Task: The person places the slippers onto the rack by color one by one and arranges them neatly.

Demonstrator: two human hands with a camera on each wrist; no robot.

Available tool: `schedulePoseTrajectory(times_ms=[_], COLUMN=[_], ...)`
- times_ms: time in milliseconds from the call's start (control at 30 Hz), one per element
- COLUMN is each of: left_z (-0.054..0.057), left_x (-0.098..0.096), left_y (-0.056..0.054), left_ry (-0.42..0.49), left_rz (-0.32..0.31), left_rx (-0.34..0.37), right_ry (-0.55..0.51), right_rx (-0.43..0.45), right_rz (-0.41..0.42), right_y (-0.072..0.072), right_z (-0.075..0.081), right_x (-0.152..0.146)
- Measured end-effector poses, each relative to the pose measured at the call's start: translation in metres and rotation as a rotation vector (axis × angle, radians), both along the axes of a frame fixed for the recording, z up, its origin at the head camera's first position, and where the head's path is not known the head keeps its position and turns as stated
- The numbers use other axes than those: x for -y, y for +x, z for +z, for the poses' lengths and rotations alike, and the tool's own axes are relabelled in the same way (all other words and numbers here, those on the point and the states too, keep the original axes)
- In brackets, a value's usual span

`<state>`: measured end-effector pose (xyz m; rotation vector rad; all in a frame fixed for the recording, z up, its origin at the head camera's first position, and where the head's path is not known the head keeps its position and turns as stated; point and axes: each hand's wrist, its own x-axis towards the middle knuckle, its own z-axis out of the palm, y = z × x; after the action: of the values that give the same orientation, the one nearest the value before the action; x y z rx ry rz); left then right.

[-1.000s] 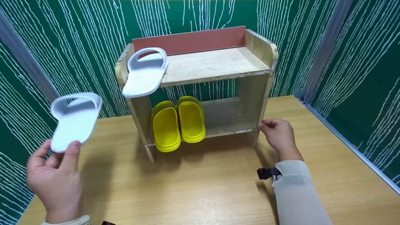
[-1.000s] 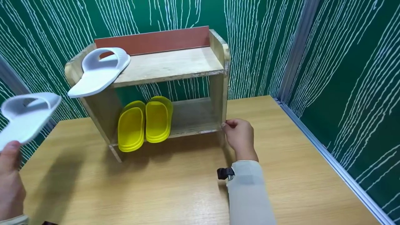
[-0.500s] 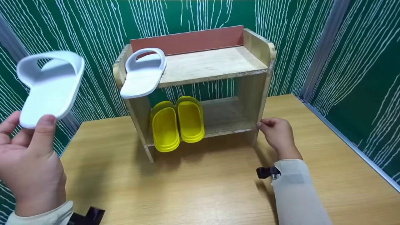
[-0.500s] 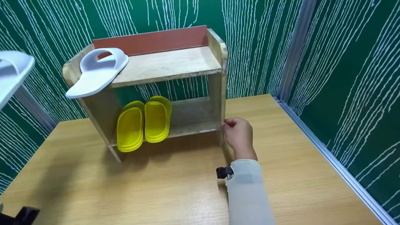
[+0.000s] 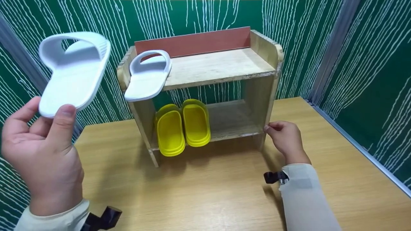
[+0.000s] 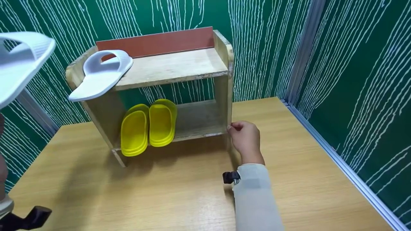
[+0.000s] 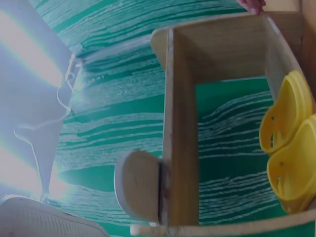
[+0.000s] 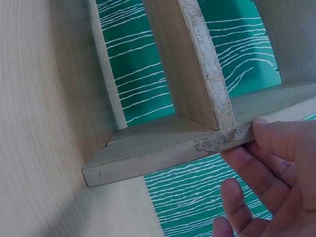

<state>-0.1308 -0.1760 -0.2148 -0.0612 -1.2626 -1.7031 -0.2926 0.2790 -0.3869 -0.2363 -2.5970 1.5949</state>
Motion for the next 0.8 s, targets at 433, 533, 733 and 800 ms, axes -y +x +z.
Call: schedulePoseTrajectory(times_ms=[433, 533, 733, 800], left_z=[0.013, 0.015, 0.014, 0.013], left_x=[-0.044, -0.057, -0.080, -0.087], left_y=[-0.002, -0.002, -0.007, -0.010], left_ry=[-0.078, -0.091, -0.138, -0.138], left_rz=[-0.133, -0.164, -0.213, -0.238], left_rx=[-0.028, -0.016, 0.014, 0.013], right_ry=[0.036, 0.041, 0.023, 0.023], right_rx=[-0.041, -0.057, -0.024, -0.016], right_rz=[-0.014, -0.017, -0.011, -0.009], right_y=[0.000, 0.000, 0.000, 0.000], right_z=[-0.002, -0.003, -0.002, -0.001], right_x=[0.000, 0.000, 0.000, 0.000])
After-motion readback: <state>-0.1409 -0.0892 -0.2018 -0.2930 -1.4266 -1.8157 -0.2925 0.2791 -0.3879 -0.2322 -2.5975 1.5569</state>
